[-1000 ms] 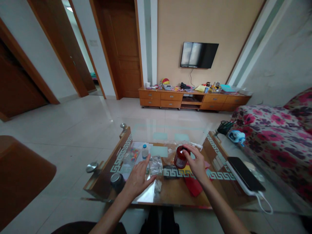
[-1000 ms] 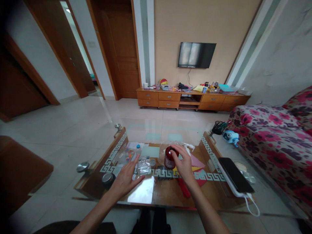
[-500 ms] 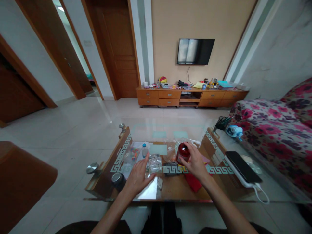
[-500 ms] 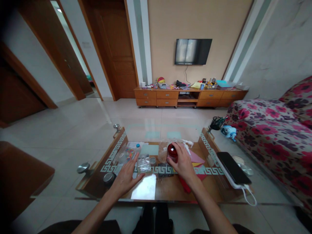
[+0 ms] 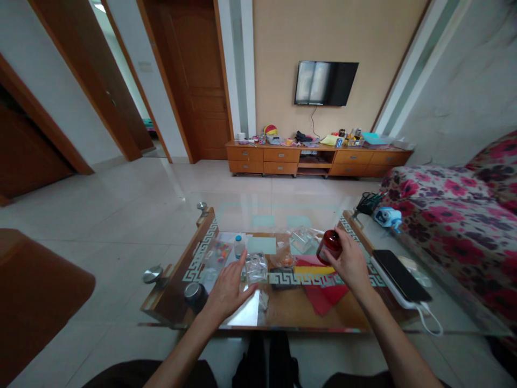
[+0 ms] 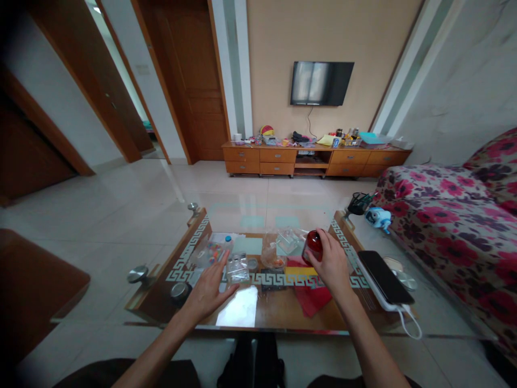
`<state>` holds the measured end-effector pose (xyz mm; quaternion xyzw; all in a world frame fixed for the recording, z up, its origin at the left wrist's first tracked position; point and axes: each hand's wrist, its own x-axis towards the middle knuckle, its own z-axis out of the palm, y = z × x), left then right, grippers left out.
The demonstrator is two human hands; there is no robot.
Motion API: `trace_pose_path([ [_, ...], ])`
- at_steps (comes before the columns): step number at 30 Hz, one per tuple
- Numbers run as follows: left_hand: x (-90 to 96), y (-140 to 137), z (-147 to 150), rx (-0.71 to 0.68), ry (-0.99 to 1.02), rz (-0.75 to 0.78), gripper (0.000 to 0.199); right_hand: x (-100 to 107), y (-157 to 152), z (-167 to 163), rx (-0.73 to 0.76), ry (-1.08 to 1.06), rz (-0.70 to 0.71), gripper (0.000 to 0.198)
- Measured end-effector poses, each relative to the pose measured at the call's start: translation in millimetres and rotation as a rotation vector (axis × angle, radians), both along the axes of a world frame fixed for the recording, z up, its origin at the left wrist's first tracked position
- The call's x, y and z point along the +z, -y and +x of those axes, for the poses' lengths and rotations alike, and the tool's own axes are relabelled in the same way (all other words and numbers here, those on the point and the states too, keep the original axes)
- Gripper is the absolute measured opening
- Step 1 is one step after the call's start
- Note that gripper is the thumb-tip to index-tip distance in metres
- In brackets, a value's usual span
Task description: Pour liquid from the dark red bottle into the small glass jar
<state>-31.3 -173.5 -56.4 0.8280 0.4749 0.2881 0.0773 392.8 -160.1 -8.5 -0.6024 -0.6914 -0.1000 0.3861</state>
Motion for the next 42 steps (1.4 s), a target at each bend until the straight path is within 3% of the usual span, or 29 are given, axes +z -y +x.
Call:
trace_pose_path([
  [7, -1.6, -0.4, 0.6, 0.016, -0.019, -0.002, 0.095, -7.3, -6.8, 16.8, -0.011, 0.015, 0.007, 0.082],
  [27, -1.3, 1.1, 2.6, 0.019, -0.016, 0.007, 0.093, -11.5, -3.9, 16.7, -0.107, 0.072, -0.027, 0.090],
  [33, -0.6, 0.9, 1.2, 0.014, -0.024, 0.010, 0.092, 2.7, 5.6, 6.1, -0.151, 0.137, 0.109, 0.091],
  [37, -1.7, 1.1, 0.2, 0.018, -0.013, -0.007, 0.093, 8.0, 16.5, -11.0, -0.033, 0.173, 0.197, 0.083],
  [42, 4.1, -4.3, -3.5, -0.001, 0.006, -0.043, 0.089, 30.5, 20.5, -41.3, 0.172, 0.270, 0.106, 0.070],
])
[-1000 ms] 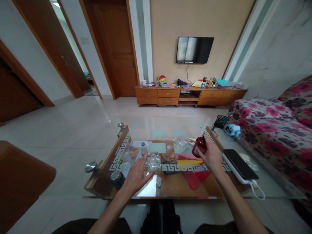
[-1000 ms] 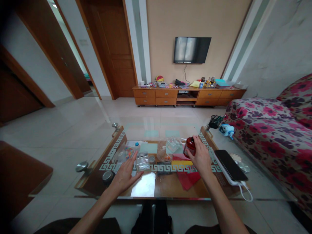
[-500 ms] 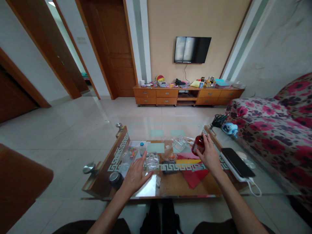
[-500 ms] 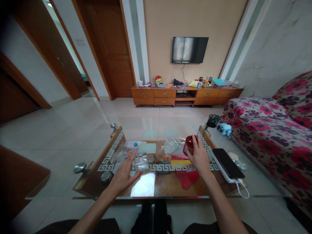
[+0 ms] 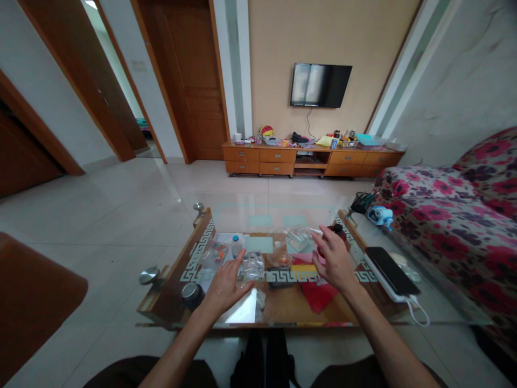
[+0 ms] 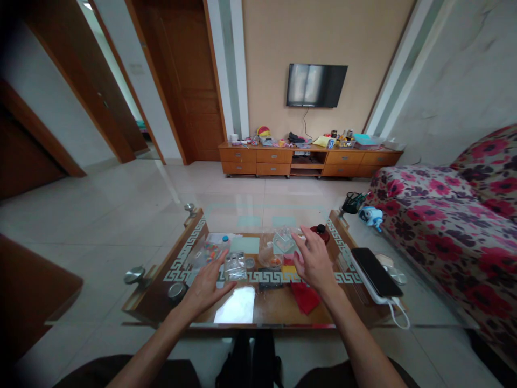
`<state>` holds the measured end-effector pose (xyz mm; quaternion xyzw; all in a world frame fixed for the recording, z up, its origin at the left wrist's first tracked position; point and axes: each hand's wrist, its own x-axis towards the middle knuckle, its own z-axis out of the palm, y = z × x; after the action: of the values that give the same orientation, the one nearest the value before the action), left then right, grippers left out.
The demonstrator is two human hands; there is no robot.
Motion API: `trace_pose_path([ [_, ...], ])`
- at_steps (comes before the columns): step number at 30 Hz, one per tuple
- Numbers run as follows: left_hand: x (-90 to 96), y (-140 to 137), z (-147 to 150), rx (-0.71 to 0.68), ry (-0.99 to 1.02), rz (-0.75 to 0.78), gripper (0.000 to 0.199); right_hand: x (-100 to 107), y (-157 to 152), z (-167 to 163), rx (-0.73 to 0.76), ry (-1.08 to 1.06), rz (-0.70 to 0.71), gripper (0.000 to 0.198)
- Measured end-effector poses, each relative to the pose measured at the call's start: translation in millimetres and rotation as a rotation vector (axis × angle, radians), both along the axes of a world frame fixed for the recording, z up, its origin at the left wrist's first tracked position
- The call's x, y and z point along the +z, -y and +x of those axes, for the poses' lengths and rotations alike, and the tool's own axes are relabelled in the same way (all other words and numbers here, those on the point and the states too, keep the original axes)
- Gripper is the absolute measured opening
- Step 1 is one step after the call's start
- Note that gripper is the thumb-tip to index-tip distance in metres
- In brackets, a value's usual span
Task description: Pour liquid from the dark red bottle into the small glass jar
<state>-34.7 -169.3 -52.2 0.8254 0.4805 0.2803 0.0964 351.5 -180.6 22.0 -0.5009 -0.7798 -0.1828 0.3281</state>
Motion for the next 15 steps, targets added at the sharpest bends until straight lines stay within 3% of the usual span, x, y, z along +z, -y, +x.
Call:
trace_pose_path([
  [3, 14.5, -5.1, -0.9, 0.001, -0.008, -0.074, 0.082, 36.0, -9.3, -23.3, 0.030, 0.042, -0.086, 0.063],
  [6, 37.6, -9.1, 3.2, 0.000, -0.095, -0.129, 0.080, 71.7, -27.2, -45.3, 0.008, 0.078, -0.189, 0.068],
  [8, 54.4, -12.7, 9.2, 0.009, -0.193, -0.140, 0.081, 84.9, -42.6, -56.7, -0.037, 0.111, -0.248, 0.074],
  [12, 80.0, -27.7, 24.8, -0.006, -0.333, -0.216, 0.082, 83.2, -75.2, -70.2, -0.363, 0.139, -0.354, 0.081],
  [15, 88.4, -39.6, 35.7, -0.048, -0.367, -0.261, 0.089, 74.1, -95.3, -72.0, -0.571, 0.172, -0.564, 0.069],
])
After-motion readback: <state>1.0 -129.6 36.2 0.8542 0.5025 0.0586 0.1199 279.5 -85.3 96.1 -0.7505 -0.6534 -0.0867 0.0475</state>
